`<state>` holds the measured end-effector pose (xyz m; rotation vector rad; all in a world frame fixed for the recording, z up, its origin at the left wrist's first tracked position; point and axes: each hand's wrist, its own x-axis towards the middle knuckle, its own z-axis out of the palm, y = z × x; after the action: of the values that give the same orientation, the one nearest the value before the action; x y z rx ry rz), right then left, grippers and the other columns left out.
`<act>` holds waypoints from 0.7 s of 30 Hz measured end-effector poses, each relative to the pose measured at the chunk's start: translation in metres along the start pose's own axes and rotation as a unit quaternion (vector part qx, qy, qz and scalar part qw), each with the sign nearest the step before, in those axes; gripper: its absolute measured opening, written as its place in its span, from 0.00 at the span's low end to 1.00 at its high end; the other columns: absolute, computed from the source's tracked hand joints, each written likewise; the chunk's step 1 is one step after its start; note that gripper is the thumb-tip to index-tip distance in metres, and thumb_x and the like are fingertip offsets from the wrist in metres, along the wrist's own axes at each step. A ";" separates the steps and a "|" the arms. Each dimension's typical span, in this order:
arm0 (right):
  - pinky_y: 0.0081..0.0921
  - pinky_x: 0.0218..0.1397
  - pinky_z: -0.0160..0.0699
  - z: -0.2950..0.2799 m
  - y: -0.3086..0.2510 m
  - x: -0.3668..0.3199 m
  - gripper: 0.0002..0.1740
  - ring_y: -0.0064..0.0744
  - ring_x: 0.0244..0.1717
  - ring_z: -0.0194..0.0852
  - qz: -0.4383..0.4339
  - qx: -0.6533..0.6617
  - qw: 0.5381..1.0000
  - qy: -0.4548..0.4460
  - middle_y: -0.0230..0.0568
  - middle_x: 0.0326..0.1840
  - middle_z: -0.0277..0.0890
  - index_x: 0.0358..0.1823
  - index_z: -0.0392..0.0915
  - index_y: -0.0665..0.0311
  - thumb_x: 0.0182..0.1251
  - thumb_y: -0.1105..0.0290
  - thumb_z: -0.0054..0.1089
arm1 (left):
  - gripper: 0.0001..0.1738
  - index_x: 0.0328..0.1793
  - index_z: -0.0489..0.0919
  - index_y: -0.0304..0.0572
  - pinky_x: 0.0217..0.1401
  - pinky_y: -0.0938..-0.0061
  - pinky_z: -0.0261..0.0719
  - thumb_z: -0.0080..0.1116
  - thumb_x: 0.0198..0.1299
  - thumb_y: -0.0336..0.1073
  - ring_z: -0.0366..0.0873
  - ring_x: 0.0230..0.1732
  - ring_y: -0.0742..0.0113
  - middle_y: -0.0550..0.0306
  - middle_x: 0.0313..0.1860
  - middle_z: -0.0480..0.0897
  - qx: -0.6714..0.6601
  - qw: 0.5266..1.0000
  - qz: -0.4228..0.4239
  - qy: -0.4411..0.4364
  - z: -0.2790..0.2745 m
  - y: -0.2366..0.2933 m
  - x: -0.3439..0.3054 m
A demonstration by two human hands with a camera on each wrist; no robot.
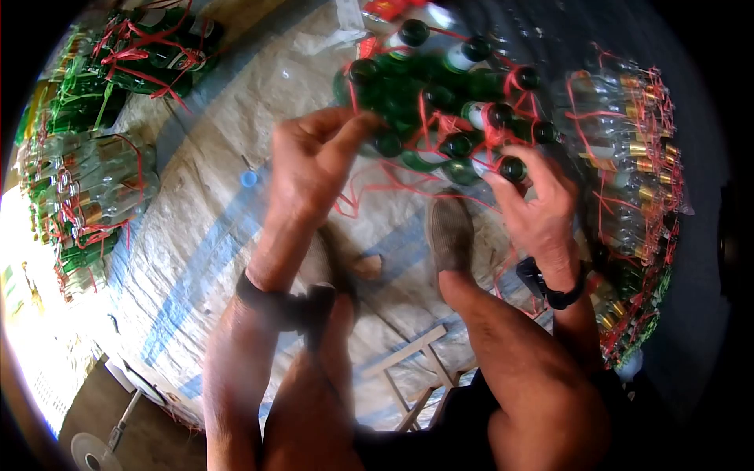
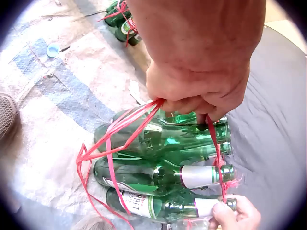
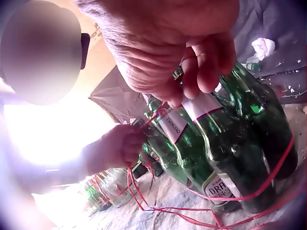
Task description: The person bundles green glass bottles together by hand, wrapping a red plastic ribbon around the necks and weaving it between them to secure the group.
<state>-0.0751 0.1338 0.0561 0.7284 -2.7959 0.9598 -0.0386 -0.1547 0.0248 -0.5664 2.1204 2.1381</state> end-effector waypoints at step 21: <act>0.43 0.56 0.76 -0.040 0.036 0.071 0.22 0.55 0.53 0.87 -0.117 -0.118 0.978 -0.129 0.45 0.55 0.90 0.61 0.84 0.60 0.66 0.74 0.75 | 0.11 0.45 0.92 0.29 0.40 0.81 0.72 0.70 0.79 0.32 0.71 0.37 0.84 0.71 0.33 0.82 -0.080 0.996 -0.010 0.039 0.070 -0.021 -0.081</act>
<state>-0.1569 0.1535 0.0854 1.1847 -2.8777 0.5144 0.0287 -0.0690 0.0281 -0.6933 1.9831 2.3265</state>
